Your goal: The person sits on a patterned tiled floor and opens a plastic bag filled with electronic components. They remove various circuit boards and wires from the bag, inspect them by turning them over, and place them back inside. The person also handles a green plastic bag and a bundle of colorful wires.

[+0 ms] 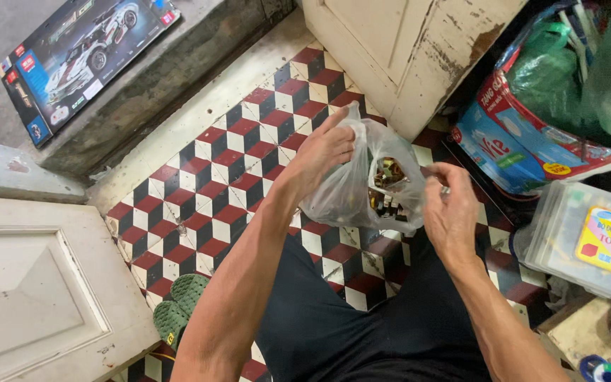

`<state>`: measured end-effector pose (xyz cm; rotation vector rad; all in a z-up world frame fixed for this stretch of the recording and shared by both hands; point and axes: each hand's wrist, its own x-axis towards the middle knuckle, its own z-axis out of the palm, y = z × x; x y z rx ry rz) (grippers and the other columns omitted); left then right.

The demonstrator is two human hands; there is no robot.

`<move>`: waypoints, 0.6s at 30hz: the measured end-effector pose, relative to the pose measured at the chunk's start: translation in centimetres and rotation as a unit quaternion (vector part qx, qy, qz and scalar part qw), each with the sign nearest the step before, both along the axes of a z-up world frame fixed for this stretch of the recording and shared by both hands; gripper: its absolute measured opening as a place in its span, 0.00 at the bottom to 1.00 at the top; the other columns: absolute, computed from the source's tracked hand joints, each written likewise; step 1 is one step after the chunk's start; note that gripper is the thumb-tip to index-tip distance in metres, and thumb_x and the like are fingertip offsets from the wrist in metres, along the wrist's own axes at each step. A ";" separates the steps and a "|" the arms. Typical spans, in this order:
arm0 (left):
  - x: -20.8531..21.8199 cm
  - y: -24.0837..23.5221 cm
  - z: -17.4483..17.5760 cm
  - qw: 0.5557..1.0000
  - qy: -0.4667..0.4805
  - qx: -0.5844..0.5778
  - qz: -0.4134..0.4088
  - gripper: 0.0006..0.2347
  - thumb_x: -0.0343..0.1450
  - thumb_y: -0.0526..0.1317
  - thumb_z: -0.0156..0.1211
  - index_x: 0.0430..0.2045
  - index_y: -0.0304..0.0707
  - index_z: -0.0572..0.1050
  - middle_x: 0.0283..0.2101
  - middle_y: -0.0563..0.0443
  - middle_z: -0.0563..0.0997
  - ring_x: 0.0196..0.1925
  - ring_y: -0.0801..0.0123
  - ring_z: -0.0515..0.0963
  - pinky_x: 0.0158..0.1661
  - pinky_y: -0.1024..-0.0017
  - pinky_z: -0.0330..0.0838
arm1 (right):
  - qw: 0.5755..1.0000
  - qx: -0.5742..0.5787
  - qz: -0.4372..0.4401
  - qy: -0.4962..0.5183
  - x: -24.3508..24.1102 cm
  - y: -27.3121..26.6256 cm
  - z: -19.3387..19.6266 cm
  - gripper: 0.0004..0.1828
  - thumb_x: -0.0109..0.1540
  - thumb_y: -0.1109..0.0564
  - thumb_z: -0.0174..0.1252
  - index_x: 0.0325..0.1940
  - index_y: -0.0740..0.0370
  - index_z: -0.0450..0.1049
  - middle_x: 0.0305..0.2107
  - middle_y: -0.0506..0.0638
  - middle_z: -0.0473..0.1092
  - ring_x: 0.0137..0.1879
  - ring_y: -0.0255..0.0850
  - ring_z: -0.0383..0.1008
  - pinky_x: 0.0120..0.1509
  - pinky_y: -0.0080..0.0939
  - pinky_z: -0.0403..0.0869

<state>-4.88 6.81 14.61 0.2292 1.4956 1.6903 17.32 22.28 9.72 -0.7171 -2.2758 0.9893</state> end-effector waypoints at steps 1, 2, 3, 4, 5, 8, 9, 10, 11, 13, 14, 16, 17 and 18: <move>0.2 -0.3 0.0 1.000 -0.018 -0.017 0.010 0.29 0.78 0.42 0.58 0.80 0.50 0.62 0.54 0.41 0.79 0.57 0.58 0.84 0.65 0.53 0.78 | 0.999 -0.017 0.025 -0.028 0.0 0.1 -0.2 0.15 0.77 0.52 0.58 0.64 0.60 0.79 0.52 0.62 0.76 0.63 0.64 0.76 0.67 0.63 0.73; 1.0 -0.7 0.3 1.000 -0.020 -0.017 0.007 0.29 0.78 0.42 0.58 0.80 0.50 0.62 0.54 0.41 0.79 0.57 0.58 0.84 0.65 0.53 0.78 | 0.999 -0.017 0.021 -0.030 -0.6 -1.1 -0.1 0.15 0.77 0.52 0.58 0.64 0.60 0.79 0.52 0.62 0.76 0.63 0.64 0.76 0.67 0.63 0.73; 1.3 -0.5 0.9 1.000 -0.005 -0.030 -0.001 0.30 0.80 0.46 0.56 0.82 0.47 0.58 0.64 0.29 0.73 0.68 0.45 0.77 0.69 0.48 0.73 | 0.987 -0.061 0.072 -0.134 -1.7 -1.6 0.1 0.27 0.75 0.39 0.55 0.71 0.59 0.74 0.58 0.67 0.75 0.68 0.66 0.74 0.73 0.66 0.70; 1.6 -0.2 1.7 0.999 0.009 -0.043 -0.008 0.32 0.82 0.50 0.54 0.83 0.45 0.54 0.75 0.17 0.68 0.78 0.32 0.69 0.72 0.43 0.68 | 0.959 -0.105 0.120 -0.236 -2.8 -2.1 0.6 0.41 0.74 0.26 0.52 0.77 0.58 0.70 0.63 0.71 0.73 0.74 0.68 0.71 0.79 0.68 0.67; 2.4 -0.1 2.3 0.999 0.021 -0.027 -0.022 0.32 0.82 0.50 0.54 0.83 0.45 0.54 0.75 0.17 0.68 0.78 0.32 0.69 0.72 0.43 0.68 | 0.964 -0.092 0.103 -0.226 -3.8 -2.3 -0.8 0.41 0.74 0.26 0.52 0.77 0.58 0.70 0.63 0.71 0.73 0.74 0.68 0.71 0.79 0.68 0.67; 4.1 0.6 0.7 0.975 0.094 -0.200 -0.027 0.41 0.77 0.64 0.59 0.84 0.45 0.54 0.79 0.24 0.63 0.82 0.39 0.63 0.76 0.44 0.63 | 0.897 -0.252 0.187 -0.312 -6.2 -1.6 -4.5 0.35 0.69 0.40 0.66 0.74 0.60 0.72 0.60 0.67 0.78 0.72 0.65 0.75 0.75 0.67 0.71; 4.4 0.6 -1.6 0.960 0.100 -0.249 -0.077 0.44 0.75 0.69 0.59 0.84 0.49 0.52 0.81 0.29 0.62 0.83 0.42 0.62 0.76 0.41 0.61 | 0.920 -0.311 0.138 -0.195 -6.6 -1.7 -5.4 0.21 0.66 0.49 0.63 0.60 0.61 0.78 0.47 0.58 0.80 0.59 0.52 0.78 0.64 0.58 0.74; 4.5 0.7 -4.1 0.940 0.107 -0.298 -0.125 0.48 0.73 0.75 0.59 0.85 0.53 0.49 0.82 0.34 0.61 0.84 0.45 0.61 0.76 0.38 0.59 | 0.925 -0.362 0.090 -0.073 -7.1 -1.8 -6.3 0.11 0.63 0.58 0.60 0.46 0.62 0.83 0.34 0.50 0.82 0.46 0.39 0.81 0.53 0.49 0.77; 5.4 2.4 -1.7 0.941 0.116 -0.290 -0.134 0.48 0.73 0.75 0.59 0.85 0.53 0.49 0.82 0.34 0.61 0.84 0.45 0.61 0.76 0.38 0.59 | 0.929 -0.356 0.079 -0.065 -7.3 -1.8 -3.8 0.11 0.63 0.58 0.60 0.46 0.62 0.83 0.34 0.50 0.82 0.46 0.39 0.81 0.53 0.49 0.77; 7.6 5.3 3.3 0.970 -0.050 -0.238 -0.011 0.54 0.69 0.71 0.67 0.86 0.48 0.46 0.87 0.34 0.43 0.88 0.41 0.44 0.83 0.41 0.43 | 0.949 -0.166 0.180 -0.200 -7.5 -2.1 1.2 0.08 0.72 0.53 0.54 0.48 0.55 0.77 0.29 0.52 0.79 0.34 0.54 0.80 0.42 0.54 0.77; 7.5 5.8 2.9 0.972 -0.042 -0.231 -0.023 0.54 0.69 0.71 0.67 0.86 0.48 0.46 0.87 0.34 0.43 0.88 0.41 0.44 0.83 0.41 0.43 | 0.953 -0.159 0.167 -0.194 -6.5 -2.7 2.0 0.08 0.72 0.53 0.54 0.48 0.55 0.77 0.29 0.52 0.79 0.34 0.54 0.80 0.42 0.54 0.77; 6.5 7.1 2.6 0.977 -0.057 -0.155 0.134 0.24 0.64 0.31 0.66 0.59 0.33 0.78 0.40 0.39 0.90 0.40 0.57 0.86 0.44 0.63 0.80 | 0.939 -0.095 0.233 -0.234 -5.4 -3.9 3.8 0.35 0.66 0.56 0.47 0.78 0.67 0.57 0.64 0.67 0.64 0.68 0.65 0.65 0.69 0.63 0.68; 6.3 6.9 2.2 0.979 -0.050 -0.149 0.129 0.24 0.64 0.31 0.66 0.59 0.33 0.78 0.40 0.39 0.90 0.40 0.57 0.86 0.44 0.63 0.80 | 0.943 -0.090 0.226 -0.228 -3.9 -3.2 5.7 0.35 0.66 0.56 0.47 0.78 0.67 0.57 0.64 0.67 0.64 0.68 0.65 0.65 0.69 0.63 0.68; 6.0 6.6 1.8 0.976 -0.060 -0.145 0.151 0.10 0.71 0.31 0.60 0.46 0.36 0.75 0.34 0.43 0.84 0.35 0.59 0.79 0.40 0.63 0.73 | 0.931 -0.141 0.228 -0.247 -2.3 -2.6 7.5 0.33 0.69 0.53 0.45 0.80 0.63 0.60 0.74 0.60 0.58 0.77 0.59 0.58 0.78 0.60 0.60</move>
